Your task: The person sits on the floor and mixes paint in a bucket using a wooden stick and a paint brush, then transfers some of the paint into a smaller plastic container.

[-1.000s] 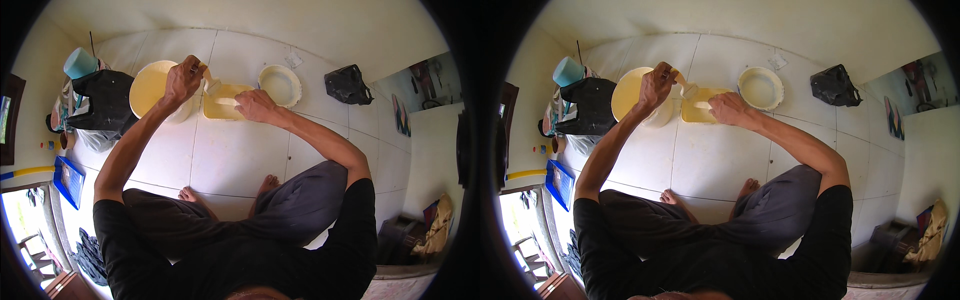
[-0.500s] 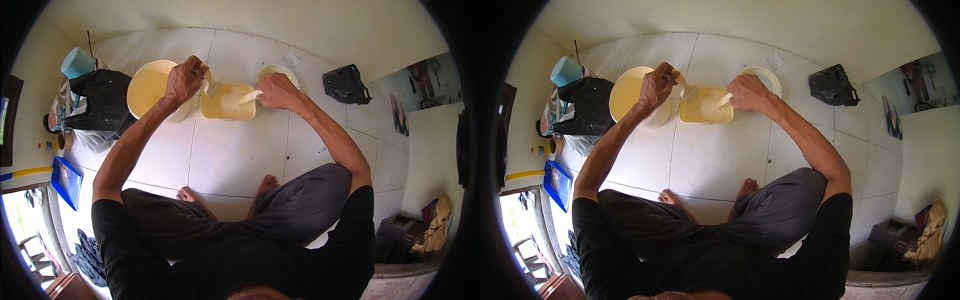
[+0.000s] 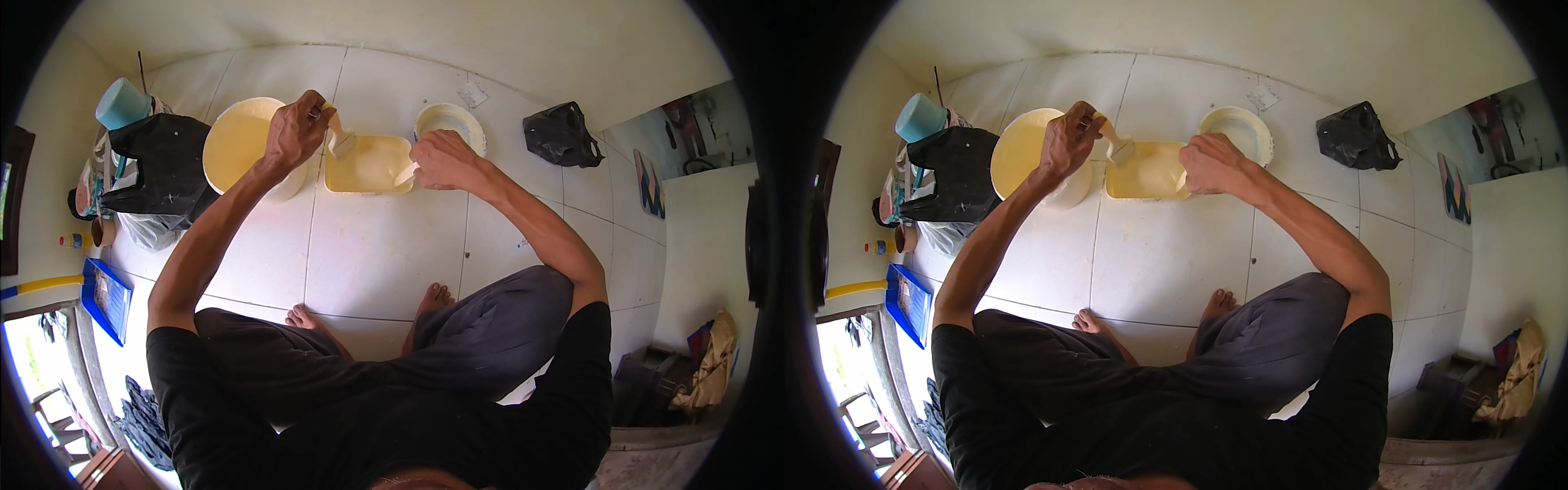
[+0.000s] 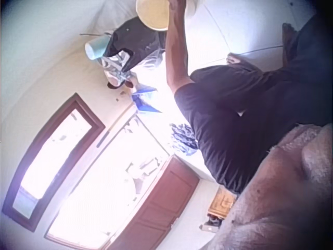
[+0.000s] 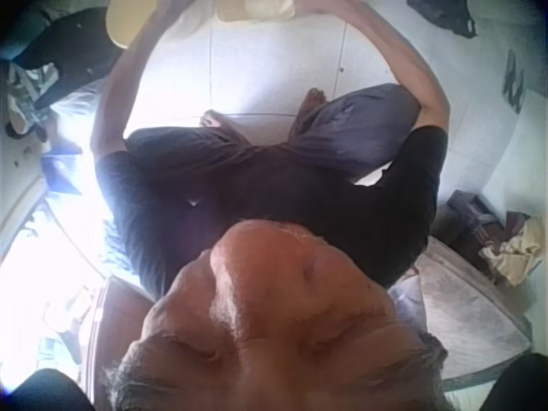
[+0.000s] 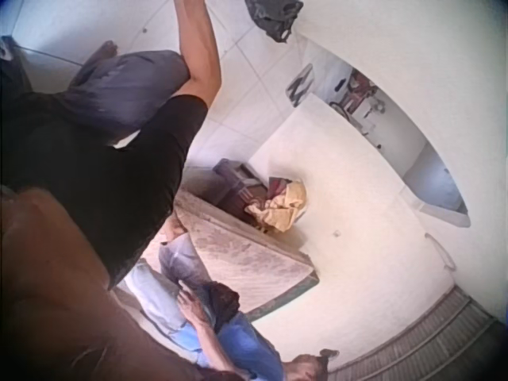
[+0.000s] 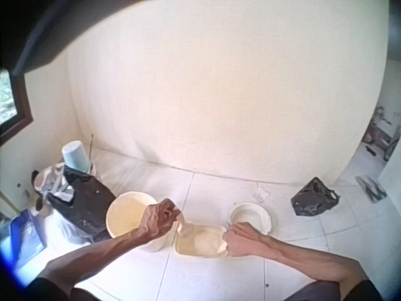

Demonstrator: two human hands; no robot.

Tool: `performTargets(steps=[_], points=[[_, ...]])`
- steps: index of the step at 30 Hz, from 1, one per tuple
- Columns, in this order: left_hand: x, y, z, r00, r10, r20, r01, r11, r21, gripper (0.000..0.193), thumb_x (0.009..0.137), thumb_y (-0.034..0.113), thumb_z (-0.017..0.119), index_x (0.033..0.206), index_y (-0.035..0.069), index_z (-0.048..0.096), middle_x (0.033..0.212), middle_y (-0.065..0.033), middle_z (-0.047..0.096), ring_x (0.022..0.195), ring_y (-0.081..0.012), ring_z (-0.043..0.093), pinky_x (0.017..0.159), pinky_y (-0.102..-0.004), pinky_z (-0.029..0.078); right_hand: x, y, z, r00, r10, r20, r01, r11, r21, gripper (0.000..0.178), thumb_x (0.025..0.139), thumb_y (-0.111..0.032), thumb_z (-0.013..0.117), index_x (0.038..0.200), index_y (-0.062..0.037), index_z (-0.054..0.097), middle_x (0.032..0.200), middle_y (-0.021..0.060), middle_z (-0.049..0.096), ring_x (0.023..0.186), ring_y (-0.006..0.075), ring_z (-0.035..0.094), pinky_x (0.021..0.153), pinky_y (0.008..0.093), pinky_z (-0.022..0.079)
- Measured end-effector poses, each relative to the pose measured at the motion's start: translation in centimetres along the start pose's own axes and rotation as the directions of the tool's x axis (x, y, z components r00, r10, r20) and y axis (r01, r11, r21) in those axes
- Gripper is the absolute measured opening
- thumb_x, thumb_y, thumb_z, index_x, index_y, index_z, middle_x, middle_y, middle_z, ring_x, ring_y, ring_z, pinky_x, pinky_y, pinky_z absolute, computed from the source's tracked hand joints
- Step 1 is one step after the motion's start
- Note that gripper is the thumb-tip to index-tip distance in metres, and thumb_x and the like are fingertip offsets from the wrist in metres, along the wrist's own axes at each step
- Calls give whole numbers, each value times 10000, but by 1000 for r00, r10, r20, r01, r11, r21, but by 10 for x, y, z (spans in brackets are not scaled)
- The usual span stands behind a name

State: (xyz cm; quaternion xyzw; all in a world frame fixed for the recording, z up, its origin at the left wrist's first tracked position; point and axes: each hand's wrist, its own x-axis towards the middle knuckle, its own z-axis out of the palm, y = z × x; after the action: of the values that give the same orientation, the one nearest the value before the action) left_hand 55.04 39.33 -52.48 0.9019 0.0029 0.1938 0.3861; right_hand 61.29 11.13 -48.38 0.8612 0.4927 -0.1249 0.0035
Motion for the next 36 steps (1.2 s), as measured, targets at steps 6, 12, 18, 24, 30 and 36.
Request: performTargets(steps=[6,12,18,24,30,36], points=[[2,6,3,1000,-7,-9,7,999,-44,216,930,204,697,958,8,611,792,-180,706,684,-350,680,638,-399,533,11,0,28,950,-47,-309,82,991,103,145,690,-50,612,579,32,567,619,245,572,571,414,567,550,485,457],[1,5,-2,999,-48,2,48,999,-1,224,933,214,687,963,4,615,821,-186,724,714,-355,698,650,-398,543,17,-14,55,943,-117,-312,179,968,178,195,807,-97,618,660,24,575,720,238,623,614,418,591,565,492,462],[1,3,-2,999,-41,2,41,999,-10,218,934,206,687,960,2,613,781,-188,702,674,-333,688,630,-393,538,5,-13,28,978,-172,-117,189,969,157,167,779,-91,625,662,19,580,716,216,624,645,420,597,585,506,461],[0,-1,2,1000,-7,-12,6,999,-50,204,932,191,691,964,5,613,764,-189,693,656,-329,678,619,-394,529,8,8,11,987,-104,-122,108,994,33,119,700,-48,607,625,26,553,680,208,597,632,416,577,590,498,460],[0,0,5,999,-40,26,41,999,-22,215,934,199,684,963,2,605,772,-192,693,677,-350,679,637,-413,531,22,12,32,969,-103,-226,125,988,86,195,741,-64,642,616,33,528,710,214,604,603,399,552,549,500,423],[-3,8,8,996,-45,73,44,999,20,211,930,194,671,933,1,584,766,-194,681,698,-377,663,664,-430,522,4,5,-1,1000,-25,1,25,997,-73,173,698,-29,624,576,28,515,642,226,572,605,408,548,547,491,433]])
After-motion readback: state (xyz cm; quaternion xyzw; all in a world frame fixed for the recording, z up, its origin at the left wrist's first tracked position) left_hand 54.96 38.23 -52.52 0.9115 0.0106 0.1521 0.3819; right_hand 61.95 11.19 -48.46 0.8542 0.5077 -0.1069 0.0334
